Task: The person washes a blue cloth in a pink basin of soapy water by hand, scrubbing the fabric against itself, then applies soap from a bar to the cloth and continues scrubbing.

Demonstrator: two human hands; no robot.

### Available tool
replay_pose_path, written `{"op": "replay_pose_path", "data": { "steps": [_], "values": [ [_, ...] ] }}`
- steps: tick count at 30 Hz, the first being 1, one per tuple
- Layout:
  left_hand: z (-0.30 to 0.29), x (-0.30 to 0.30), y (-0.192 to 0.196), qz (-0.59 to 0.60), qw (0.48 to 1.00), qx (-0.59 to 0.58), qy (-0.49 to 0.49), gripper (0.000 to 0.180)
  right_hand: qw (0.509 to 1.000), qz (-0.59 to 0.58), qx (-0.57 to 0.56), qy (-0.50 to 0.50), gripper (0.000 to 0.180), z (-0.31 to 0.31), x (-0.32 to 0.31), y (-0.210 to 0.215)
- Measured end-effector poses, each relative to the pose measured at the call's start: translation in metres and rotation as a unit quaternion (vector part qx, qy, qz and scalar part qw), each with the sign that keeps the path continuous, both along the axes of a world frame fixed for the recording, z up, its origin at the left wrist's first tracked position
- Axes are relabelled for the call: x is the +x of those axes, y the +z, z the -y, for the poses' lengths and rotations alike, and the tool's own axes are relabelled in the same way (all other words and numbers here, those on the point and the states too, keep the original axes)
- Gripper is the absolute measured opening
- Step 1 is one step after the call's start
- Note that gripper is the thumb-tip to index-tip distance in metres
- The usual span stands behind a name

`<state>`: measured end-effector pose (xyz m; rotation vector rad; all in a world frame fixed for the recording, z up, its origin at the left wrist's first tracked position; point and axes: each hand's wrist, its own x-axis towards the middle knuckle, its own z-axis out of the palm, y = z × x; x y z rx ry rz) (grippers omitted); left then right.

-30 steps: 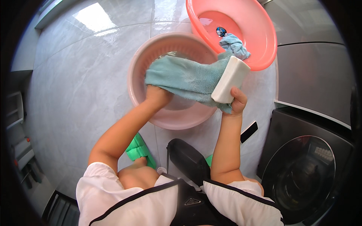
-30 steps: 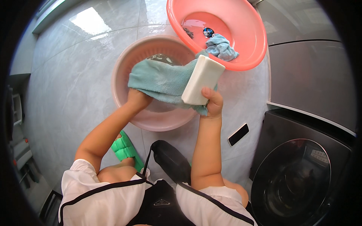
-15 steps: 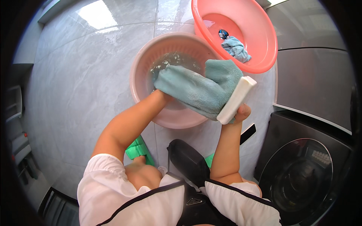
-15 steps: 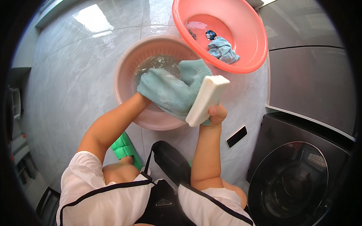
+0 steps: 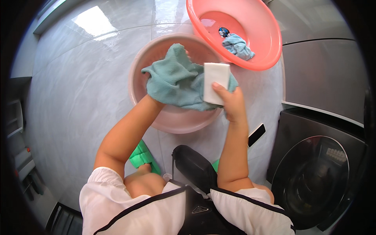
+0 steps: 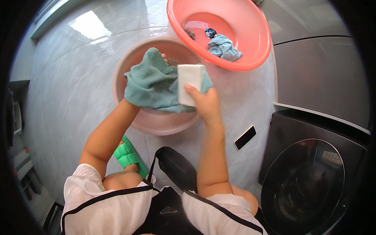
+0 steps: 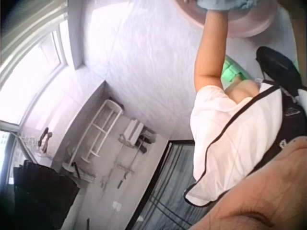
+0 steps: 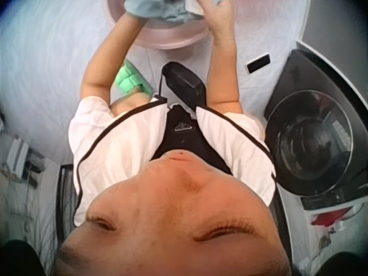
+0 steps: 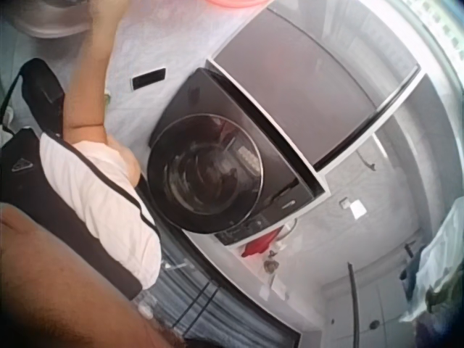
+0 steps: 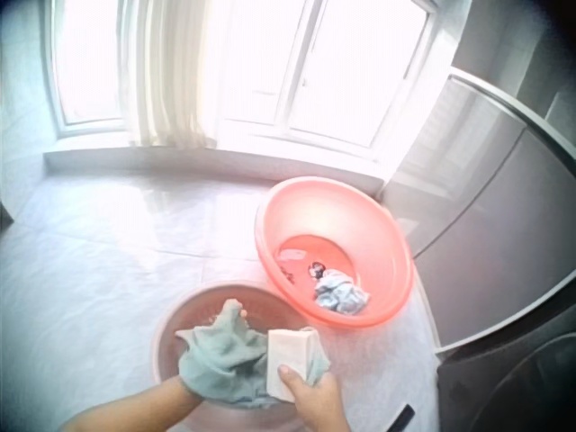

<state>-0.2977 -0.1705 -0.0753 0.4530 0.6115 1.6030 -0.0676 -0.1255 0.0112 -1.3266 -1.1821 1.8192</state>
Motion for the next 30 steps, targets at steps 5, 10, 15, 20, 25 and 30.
{"op": "replay_pose_path", "data": {
  "steps": [5, 10, 15, 20, 25, 30],
  "values": [
    [-0.002, 0.026, 0.000, -0.503, 0.863, -0.007, 0.048, 0.072, 0.939, 0.145, 0.312, 0.033, 0.060, 0.049, -0.066, -0.016],
    [0.003, 0.041, 0.018, -0.410, 0.911, 0.044, 0.014, 0.060, 0.890, 0.121, 0.438, -0.038, 0.065, 0.044, -0.077, -0.035],
    [0.023, 0.064, 0.052, -0.644, 0.763, 0.042, 0.034, 0.073, 0.990, 0.010, 0.134, -0.039, 0.060, 0.016, -0.047, -0.077],
    [0.020, 0.044, 0.029, -0.578, 0.812, 0.068, 0.031, 0.090, 0.971, 0.023, 0.237, -0.035, 0.060, 0.036, -0.054, -0.083],
    [0.007, 0.012, 0.001, -0.539, 0.837, 0.091, -0.030, 0.072, 0.933, 0.068, 0.354, 0.013, 0.062, 0.072, -0.064, -0.077],
    [0.011, 0.028, -0.005, -0.392, 0.914, -0.013, -0.103, 0.058, 0.894, 0.161, 0.418, 0.016, 0.071, 0.047, -0.065, -0.084]
  ]
}}
